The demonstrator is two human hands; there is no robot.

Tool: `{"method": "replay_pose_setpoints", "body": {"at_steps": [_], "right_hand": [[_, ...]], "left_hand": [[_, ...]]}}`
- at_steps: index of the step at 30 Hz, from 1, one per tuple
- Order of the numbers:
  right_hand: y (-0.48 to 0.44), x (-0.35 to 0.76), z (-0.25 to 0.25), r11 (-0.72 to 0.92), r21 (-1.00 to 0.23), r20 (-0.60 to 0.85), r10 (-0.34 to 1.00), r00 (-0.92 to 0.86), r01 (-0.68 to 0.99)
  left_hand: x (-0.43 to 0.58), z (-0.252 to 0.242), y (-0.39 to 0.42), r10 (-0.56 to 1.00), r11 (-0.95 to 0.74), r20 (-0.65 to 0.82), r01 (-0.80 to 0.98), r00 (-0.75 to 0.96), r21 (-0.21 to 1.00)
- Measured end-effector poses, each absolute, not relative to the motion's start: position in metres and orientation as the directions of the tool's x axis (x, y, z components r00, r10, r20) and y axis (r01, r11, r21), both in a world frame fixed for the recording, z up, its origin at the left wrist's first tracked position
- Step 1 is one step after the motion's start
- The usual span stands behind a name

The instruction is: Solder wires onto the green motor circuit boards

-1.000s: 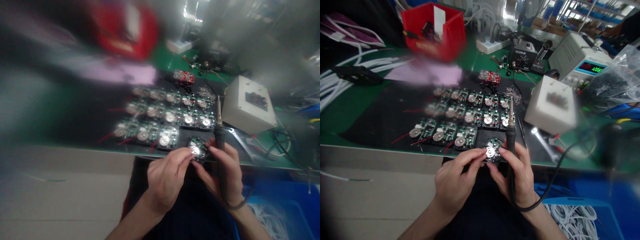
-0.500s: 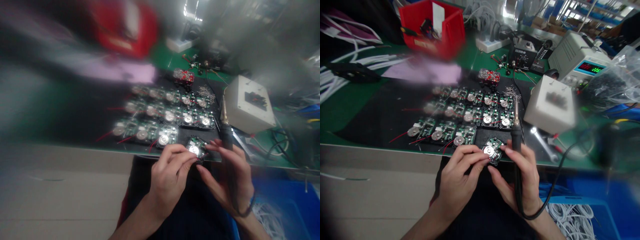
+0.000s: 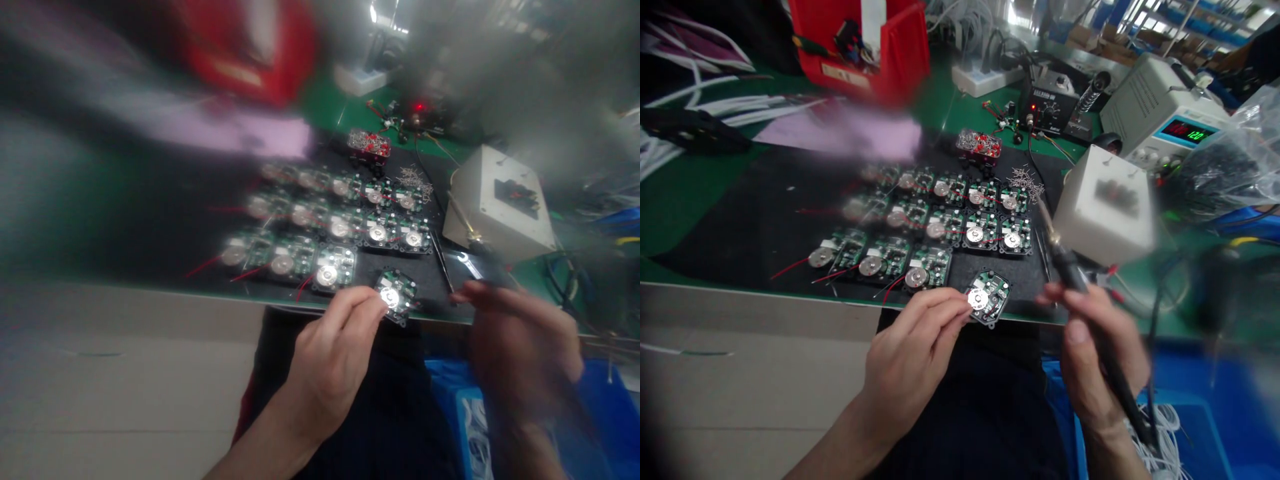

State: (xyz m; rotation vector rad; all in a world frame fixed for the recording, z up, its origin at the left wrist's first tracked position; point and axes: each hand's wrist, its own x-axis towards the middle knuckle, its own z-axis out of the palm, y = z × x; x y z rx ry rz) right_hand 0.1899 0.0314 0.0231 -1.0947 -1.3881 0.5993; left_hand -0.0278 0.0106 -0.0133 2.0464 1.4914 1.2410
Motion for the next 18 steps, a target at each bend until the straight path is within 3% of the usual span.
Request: {"method": "replay_pose_setpoints", "body": {"at_steps": [4,13,18], "right_hand": [[0.041,0.195,0.032,0.443,-0.890,0.454,0.852,0.261,0.103],[0.041,0.210,0.029,0.342,-0.936,0.322,0.927,0.191,-0.085],[0.050,0.226,0.032,0.230,-0.943,0.186,0.964,0.191,-0.240]], "left_hand": [[-0.034,-0.026,0.008,0.842,-0.468,0.527,0.637,0.113,0.612],[-0.040,-0.033,0.006,0.792,-0.516,0.606,0.618,0.079,0.593],[-0.042,-0.034,0.007,0.744,-0.573,0.655,0.631,0.133,0.523]]}}
